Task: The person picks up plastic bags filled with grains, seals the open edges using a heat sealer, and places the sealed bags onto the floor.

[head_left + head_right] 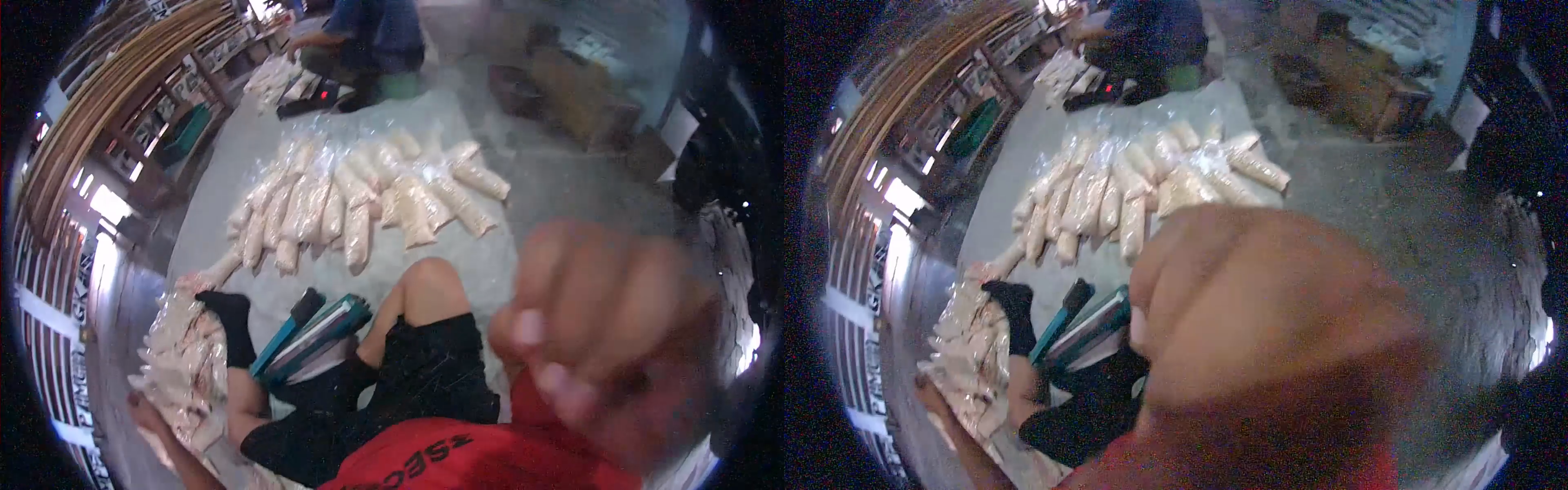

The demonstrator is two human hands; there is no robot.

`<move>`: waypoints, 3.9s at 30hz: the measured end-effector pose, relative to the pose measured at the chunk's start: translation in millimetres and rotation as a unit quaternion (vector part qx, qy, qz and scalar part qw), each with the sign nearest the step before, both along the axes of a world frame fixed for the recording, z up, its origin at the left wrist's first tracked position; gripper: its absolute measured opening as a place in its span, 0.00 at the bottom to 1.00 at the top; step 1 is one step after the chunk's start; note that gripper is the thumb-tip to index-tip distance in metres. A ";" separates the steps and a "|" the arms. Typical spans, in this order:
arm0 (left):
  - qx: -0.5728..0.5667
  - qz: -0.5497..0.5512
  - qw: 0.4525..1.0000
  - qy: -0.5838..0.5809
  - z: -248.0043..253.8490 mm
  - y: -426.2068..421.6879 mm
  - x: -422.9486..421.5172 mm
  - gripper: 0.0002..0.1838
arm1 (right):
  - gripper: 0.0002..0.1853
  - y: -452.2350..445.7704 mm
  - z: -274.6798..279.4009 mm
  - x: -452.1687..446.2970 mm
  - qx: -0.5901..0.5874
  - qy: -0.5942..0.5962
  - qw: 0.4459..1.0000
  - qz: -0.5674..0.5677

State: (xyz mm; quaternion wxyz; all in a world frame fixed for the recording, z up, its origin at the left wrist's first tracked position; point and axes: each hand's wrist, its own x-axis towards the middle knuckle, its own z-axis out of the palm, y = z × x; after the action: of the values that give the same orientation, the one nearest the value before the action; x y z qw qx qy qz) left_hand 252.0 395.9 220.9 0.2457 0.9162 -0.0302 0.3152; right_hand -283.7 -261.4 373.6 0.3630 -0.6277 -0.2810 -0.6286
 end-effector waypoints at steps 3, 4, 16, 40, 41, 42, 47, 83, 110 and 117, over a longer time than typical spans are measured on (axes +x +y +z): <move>-0.023 -0.012 0.995 0.099 -62.3 -36.5 -18.6 0.27 | 0.21 2.1 -4.0 6.9 -0.052 -0.036 0.997 -0.042; -0.173 0.017 0.963 0.206 -55.4 -92.6 -60.3 0.27 | 0.21 1.4 -6.5 11.5 -0.057 -0.041 0.996 -0.049; -0.013 -0.119 0.967 0.226 -143.1 -140.5 -177.1 0.28 | 0.24 -48.9 -67.2 66.6 -0.033 -0.046 0.967 -0.247; 0.144 -0.137 0.944 0.264 -116.1 -182.3 -245.5 0.26 | 0.19 -376.8 -477.0 129.9 0.227 0.533 0.597 -0.555; 0.043 -0.148 0.947 0.282 -124.1 -181.6 -259.2 0.25 | 0.17 -357.0 -456.5 130.3 0.378 0.515 0.631 -0.440; -0.059 -0.156 0.941 0.293 -132.2 -181.1 -273.1 0.24 | 0.13 -353.6 -460.7 132.6 0.353 0.519 0.583 -0.516; -0.043 -0.272 0.879 0.389 -81.8 -249.4 -332.5 0.23 | 0.10 -199.1 -311.4 97.0 0.268 0.435 0.678 -0.529; -0.397 -0.416 0.736 0.357 -68.5 -276.0 -304.6 0.08 | 0.08 175.8 -193.4 134.6 0.307 0.639 0.703 0.054; -0.521 -0.173 0.705 0.449 -101.6 -353.4 -265.1 0.10 | 0.16 147.6 -291.9 201.6 0.415 0.619 0.662 0.079; -0.583 -0.100 0.647 0.481 -193.4 -372.3 -231.9 0.10 | 0.18 153.7 -358.5 239.5 0.396 0.652 0.642 -0.079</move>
State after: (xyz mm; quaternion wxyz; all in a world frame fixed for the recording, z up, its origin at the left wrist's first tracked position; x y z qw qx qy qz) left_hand 20.1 23.6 27.4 0.7395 0.5979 0.1906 -0.2434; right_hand -44.1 -107.7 15.1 0.6151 -0.6913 0.3546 -0.1343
